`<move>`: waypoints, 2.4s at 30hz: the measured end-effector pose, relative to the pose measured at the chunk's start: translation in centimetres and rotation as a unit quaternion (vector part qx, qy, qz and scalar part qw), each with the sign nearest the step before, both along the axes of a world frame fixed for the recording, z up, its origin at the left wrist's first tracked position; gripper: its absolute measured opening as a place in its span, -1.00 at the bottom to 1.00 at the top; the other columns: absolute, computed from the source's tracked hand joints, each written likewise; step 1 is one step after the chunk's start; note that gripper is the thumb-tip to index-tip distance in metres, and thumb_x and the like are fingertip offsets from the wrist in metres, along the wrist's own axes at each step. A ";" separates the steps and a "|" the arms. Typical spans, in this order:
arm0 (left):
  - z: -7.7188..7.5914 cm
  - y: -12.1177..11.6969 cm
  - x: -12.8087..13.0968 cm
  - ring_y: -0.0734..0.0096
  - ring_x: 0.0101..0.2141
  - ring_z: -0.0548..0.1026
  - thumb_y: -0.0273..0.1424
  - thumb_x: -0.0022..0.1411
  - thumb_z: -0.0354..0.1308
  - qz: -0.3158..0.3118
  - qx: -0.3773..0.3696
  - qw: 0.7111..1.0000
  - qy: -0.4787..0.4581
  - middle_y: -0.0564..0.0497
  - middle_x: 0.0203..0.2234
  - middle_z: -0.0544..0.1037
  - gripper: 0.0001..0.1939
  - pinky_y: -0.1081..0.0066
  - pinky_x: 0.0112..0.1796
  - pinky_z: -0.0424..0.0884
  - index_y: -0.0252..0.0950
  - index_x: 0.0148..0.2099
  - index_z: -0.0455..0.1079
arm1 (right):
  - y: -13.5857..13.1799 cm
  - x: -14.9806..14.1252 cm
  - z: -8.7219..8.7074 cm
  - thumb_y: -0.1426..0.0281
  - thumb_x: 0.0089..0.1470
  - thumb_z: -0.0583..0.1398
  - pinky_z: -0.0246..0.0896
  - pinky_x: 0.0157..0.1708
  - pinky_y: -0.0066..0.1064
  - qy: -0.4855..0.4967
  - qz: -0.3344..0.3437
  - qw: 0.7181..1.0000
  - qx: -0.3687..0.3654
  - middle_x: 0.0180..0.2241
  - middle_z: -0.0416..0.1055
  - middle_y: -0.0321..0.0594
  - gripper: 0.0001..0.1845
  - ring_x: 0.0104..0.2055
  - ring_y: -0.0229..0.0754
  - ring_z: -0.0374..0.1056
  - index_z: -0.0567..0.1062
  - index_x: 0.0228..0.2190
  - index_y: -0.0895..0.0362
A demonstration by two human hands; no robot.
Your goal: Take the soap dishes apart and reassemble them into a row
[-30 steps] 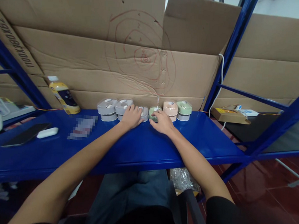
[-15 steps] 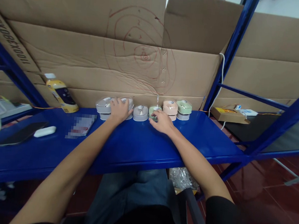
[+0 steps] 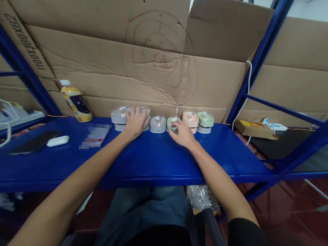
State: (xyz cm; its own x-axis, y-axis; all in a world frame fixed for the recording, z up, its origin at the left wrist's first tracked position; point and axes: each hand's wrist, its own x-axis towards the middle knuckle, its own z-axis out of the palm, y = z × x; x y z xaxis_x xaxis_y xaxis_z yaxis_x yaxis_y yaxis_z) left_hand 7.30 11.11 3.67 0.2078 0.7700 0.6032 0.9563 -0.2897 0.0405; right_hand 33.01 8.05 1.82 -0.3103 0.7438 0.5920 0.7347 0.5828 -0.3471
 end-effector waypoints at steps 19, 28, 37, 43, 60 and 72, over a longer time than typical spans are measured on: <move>-3.4 -8.4 -2.2 -0.17 0.39 0.17 -0.32 0.15 0.39 -0.395 -0.119 0.907 -0.080 -0.28 0.39 0.13 -0.15 -0.06 0.34 0.25 -0.20 0.41 0.12 | -2.1 -2.4 -0.7 -0.09 -0.13 0.47 0.31 0.22 0.08 -0.052 0.251 0.961 -0.107 0.17 0.46 -0.05 0.02 0.19 0.16 0.41 0.38 0.29 0.01; -4.9 -6.2 -2.9 -0.16 0.24 0.42 -0.06 -0.05 0.53 -0.347 -0.226 0.891 -0.187 -0.30 0.27 0.39 0.27 -0.12 0.24 0.33 -0.22 0.52 -0.12 | -2.1 -2.9 -1.1 -0.12 -0.07 0.43 0.33 0.18 0.09 -0.023 0.191 0.977 -0.095 0.15 0.48 -0.01 -0.06 0.16 0.16 0.43 0.43 0.23 0.05; -4.4 -6.4 -3.8 -0.09 0.31 0.34 -0.03 0.35 0.18 -0.355 -0.208 0.907 -0.084 -0.17 0.32 0.32 -0.55 -0.03 0.33 0.24 -0.13 0.14 0.58 | -0.6 1.5 0.7 -0.10 0.18 0.23 0.40 -0.03 -0.04 0.070 0.057 0.992 -0.091 -0.09 0.57 -0.04 -0.27 -0.09 0.06 0.49 0.44 0.17 0.14; -4.1 -5.7 -4.5 -0.05 0.24 0.41 0.03 0.45 -0.05 -0.294 -0.121 0.929 -0.189 -0.23 0.23 0.42 -0.41 -0.02 0.29 0.29 -0.27 0.16 0.53 | 0.0 1.5 0.2 -0.11 0.22 0.17 0.38 0.00 -0.05 0.087 0.027 0.991 -0.095 -0.06 0.56 -0.02 -0.31 -0.06 0.07 0.47 0.45 0.14 0.13; -3.9 -7.1 -4.5 -0.02 0.27 0.38 -0.06 0.43 0.03 -0.289 -0.161 0.935 -0.126 -0.17 0.24 0.38 -0.57 0.01 0.30 0.27 -0.20 0.12 0.48 | 0.7 1.8 -0.1 -0.18 0.30 0.02 0.40 -0.03 -0.07 0.128 0.033 0.986 -0.105 -0.13 0.56 -0.08 -0.29 -0.15 0.00 0.49 0.42 0.14 0.11; -5.0 -7.0 -2.8 -0.18 0.23 0.44 -0.02 0.00 0.49 -0.280 -0.197 0.916 -0.210 -0.31 0.24 0.43 0.15 -0.07 0.21 0.37 -0.27 0.45 -0.03 | -1.6 -2.0 -0.9 -0.12 -0.09 0.44 0.33 0.16 0.04 -0.020 0.197 0.979 -0.045 0.07 0.47 0.01 -0.04 0.10 0.13 0.44 0.45 0.23 0.09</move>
